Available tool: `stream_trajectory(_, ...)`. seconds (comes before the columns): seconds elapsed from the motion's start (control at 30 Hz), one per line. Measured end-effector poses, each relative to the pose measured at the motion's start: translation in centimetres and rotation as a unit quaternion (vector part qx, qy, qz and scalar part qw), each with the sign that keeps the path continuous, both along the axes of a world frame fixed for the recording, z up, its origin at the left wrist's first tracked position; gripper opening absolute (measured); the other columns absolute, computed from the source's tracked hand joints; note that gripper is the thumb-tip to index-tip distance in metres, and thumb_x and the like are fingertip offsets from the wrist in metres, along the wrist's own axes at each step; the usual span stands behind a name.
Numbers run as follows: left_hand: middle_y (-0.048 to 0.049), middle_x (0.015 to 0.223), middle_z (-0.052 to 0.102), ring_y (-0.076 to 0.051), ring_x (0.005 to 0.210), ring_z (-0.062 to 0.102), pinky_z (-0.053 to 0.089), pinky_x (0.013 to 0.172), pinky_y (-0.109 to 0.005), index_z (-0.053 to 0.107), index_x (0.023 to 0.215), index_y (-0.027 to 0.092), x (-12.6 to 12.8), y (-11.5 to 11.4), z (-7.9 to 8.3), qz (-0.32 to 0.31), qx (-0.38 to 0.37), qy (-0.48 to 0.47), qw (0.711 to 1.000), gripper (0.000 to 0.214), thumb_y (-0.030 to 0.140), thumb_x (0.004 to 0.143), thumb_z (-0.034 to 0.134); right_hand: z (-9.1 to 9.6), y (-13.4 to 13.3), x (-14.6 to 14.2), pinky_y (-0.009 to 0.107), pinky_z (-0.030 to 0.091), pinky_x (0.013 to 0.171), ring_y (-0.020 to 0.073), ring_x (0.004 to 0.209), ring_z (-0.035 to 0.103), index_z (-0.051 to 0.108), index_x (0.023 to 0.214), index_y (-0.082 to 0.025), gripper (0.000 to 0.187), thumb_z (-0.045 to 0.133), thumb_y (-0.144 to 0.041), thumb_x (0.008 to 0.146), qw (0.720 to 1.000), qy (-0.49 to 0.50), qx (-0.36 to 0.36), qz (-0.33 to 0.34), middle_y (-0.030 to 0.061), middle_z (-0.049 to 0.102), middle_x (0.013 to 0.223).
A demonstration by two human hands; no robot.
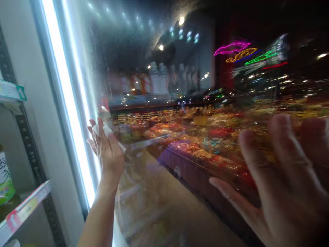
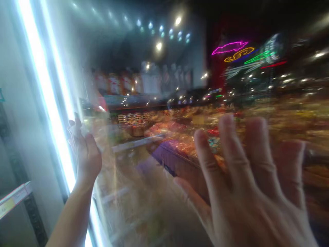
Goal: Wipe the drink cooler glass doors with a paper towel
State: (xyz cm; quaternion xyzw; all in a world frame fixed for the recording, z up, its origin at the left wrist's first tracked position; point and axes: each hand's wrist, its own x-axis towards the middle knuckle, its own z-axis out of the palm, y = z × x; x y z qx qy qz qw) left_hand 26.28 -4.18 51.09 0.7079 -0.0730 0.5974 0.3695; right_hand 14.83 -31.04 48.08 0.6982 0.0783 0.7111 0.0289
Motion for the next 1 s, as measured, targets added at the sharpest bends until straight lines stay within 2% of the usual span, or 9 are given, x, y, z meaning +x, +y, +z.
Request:
stream_trajectory(0.17, 0.0014, 0.174, 0.007, -0.025, 0.161, 0.000, -0.002, 0.131, -0.059, 0.012, 0.162, 0.037, -2.4, -4.9, -10.5, -0.006, 0.063, 0.001, 0.998, 0.069, 0.025, 0.100, 0.039, -2.7, 2.7, 0.0, 0.060, 0.004, 0.129, 0.0312, 0.157, 0.016, 0.023, 0.163, -0.035, 0.063, 0.030, -0.057, 0.104, 0.996, 0.086, -0.004, -0.003, -0.0042, 0.025, 0.168)
stream_trajectory(0.23, 0.0019, 0.174, 0.006, -0.024, 0.160, 0.001, -0.002, 0.131, -0.058, 0.012, 0.162, 0.037, -3.4, -6.4, -9.2, -0.015, 0.083, -0.004, 0.996, 0.068, 0.024, 0.101, 0.038, -1.4, 3.3, -0.3, 0.062, -0.003, 0.128, 0.0313, 0.158, 0.008, 0.028, 0.162, -0.033, 0.062, 0.027, -0.056, 0.104, 0.994, 0.104, -0.021, -0.003, -0.0024, 0.020, 0.170)
stream_trajectory(0.37, 0.0005, 0.174, 0.006, -0.026, 0.160, -0.005, -0.006, 0.126, -0.066, 0.011, 0.162, 0.036, -3.7, -8.1, -2.9, -0.047, 0.054, -0.046, 0.996, 0.062, 0.030, 0.104, 0.033, -0.1, 3.6, -0.7, 0.066, -0.007, 0.125, 0.0350, 0.159, 0.001, 0.041, 0.158, -0.028, 0.065, 0.038, -0.060, 0.101, 0.992, 0.123, -0.034, 0.000, 0.0030, 0.016, 0.171)
stream_trajectory(0.43, 0.0014, 0.174, 0.000, -0.025, 0.159, -0.009, -0.008, 0.127, -0.063, 0.009, 0.163, 0.034, -4.3, -9.6, -4.7, -0.053, 0.070, -0.036, 0.996, 0.065, 0.029, 0.103, 0.035, -2.0, 2.8, -1.1, 0.065, -0.004, 0.126, 0.0345, 0.159, 0.005, 0.039, 0.159, -0.028, 0.068, 0.046, -0.059, 0.099, 0.991, 0.134, -0.017, 0.003, 0.0034, 0.017, 0.171)
stream_trajectory(0.53, 0.0026, 0.173, -0.007, -0.022, 0.160, -0.009, -0.008, 0.130, -0.051, 0.009, 0.163, 0.030, -6.5, -12.5, -12.3, -0.050, 0.157, -0.033, 0.986, 0.075, 0.021, 0.098, 0.044, -6.1, 0.7, -2.2, 0.061, 0.000, 0.128, 0.0317, 0.159, 0.013, 0.030, 0.162, -0.029, 0.069, 0.051, -0.053, 0.100, 0.991, 0.135, 0.004, -0.010, 0.0031, 0.019, 0.170)
stream_trajectory(0.6, 0.0013, 0.173, -0.006, -0.022, 0.160, -0.009, -0.009, 0.130, -0.050, 0.010, 0.163, 0.028, -7.6, -14.0, -15.1, -0.042, 0.178, -0.033, 0.983, 0.078, 0.015, 0.095, 0.045, -7.5, -0.8, -3.0, 0.062, 0.003, 0.128, 0.0321, 0.158, 0.019, 0.026, 0.163, -0.031, 0.072, 0.054, -0.051, 0.100, 0.990, 0.138, 0.001, -0.023, 0.0033, 0.021, 0.170)
stream_trajectory(0.8, 0.0017, 0.172, -0.007, -0.024, 0.159, -0.010, -0.010, 0.128, -0.060, 0.006, 0.163, 0.030, -7.7, -17.7, -8.0, -0.052, 0.168, -0.058, 0.983, 0.073, 0.025, 0.100, 0.043, -5.6, -4.1, -4.0, 0.072, 0.011, 0.123, 0.0394, 0.157, 0.020, 0.017, 0.165, -0.032, 0.086, 0.061, -0.058, 0.095, 0.989, 0.141, 0.025, -0.038, 0.0081, 0.022, 0.171)
stream_trajectory(0.87, 0.0003, 0.172, -0.006, -0.025, 0.159, -0.009, -0.010, 0.128, -0.058, 0.008, 0.163, 0.029, -8.1, -18.9, -9.9, -0.053, 0.187, -0.073, 0.978, 0.074, 0.025, 0.099, 0.045, -7.1, -5.4, -4.4, 0.072, 0.009, 0.124, 0.0389, 0.157, 0.018, 0.015, 0.165, -0.032, 0.086, 0.060, -0.057, 0.096, 0.988, 0.145, 0.028, -0.043, 0.0076, 0.021, 0.171)
stream_trajectory(1.0, -0.0028, 0.172, -0.001, -0.023, 0.160, -0.003, -0.007, 0.130, -0.050, 0.013, 0.163, 0.025, -10.0, -21.1, -17.9, -0.054, 0.261, -0.098, 0.959, 0.077, 0.019, 0.095, 0.049, -11.9, -9.5, -6.4, 0.066, 0.008, 0.127, 0.0340, 0.159, 0.013, 0.015, 0.165, -0.030, 0.083, 0.060, -0.051, 0.098, 0.985, 0.161, 0.018, -0.062, 0.0052, 0.016, 0.172)
